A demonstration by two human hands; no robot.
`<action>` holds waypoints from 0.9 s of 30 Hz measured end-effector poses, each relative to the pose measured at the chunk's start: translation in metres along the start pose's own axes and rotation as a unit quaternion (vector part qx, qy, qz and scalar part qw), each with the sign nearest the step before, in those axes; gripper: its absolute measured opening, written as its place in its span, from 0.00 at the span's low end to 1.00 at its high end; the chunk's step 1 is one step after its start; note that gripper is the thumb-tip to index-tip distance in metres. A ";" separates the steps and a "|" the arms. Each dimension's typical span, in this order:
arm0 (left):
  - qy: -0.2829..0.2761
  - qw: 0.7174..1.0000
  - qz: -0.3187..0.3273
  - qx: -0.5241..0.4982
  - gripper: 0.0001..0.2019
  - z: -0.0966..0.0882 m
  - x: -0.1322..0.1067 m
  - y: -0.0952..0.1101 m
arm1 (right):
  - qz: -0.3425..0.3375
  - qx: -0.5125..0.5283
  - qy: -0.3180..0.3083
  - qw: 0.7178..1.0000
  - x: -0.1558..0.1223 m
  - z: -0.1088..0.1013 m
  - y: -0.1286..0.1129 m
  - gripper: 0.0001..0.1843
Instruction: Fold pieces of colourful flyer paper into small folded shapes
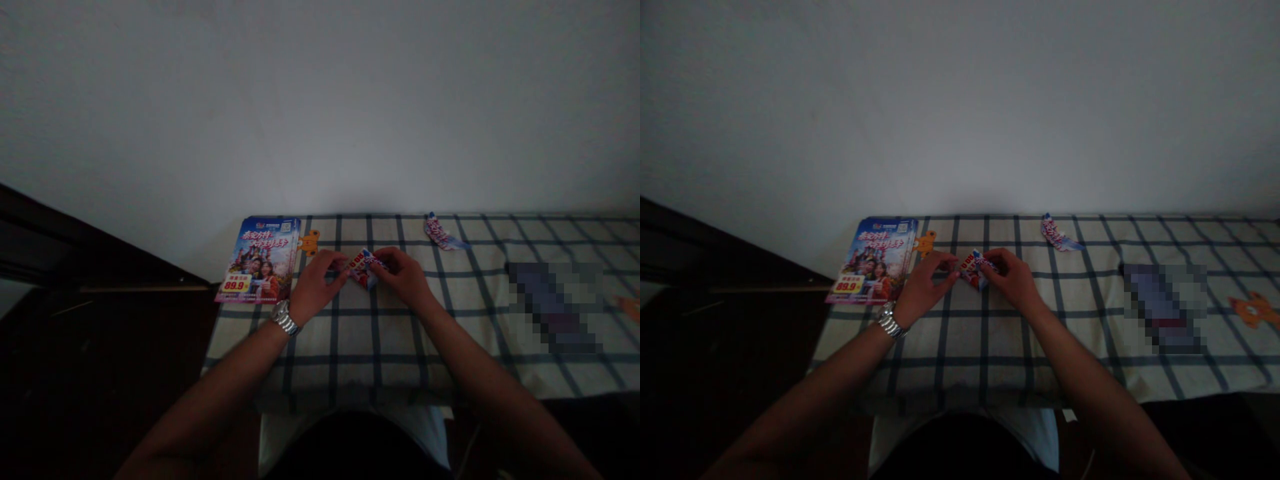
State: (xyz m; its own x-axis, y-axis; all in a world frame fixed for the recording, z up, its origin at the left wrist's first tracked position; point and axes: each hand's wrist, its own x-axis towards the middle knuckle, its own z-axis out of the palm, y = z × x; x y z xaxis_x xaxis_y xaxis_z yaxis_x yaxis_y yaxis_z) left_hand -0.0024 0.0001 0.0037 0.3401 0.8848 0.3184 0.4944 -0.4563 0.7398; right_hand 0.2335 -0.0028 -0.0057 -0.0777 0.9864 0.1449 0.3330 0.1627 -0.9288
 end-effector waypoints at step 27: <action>-0.079 0.975 -0.030 -0.206 0.21 0.002 -0.004 0.006 | -0.091 0.035 -0.093 0.991 -0.009 -0.001 -0.013 0.20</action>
State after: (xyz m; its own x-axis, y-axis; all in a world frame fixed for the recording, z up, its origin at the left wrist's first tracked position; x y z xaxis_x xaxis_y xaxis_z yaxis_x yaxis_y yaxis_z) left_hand 0.0008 -0.0059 0.0057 0.4550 0.8685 0.1969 0.1650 -0.2995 0.9397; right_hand 0.2310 -0.0138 0.0053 -0.3049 0.9180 0.2536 0.2326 0.3300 -0.9149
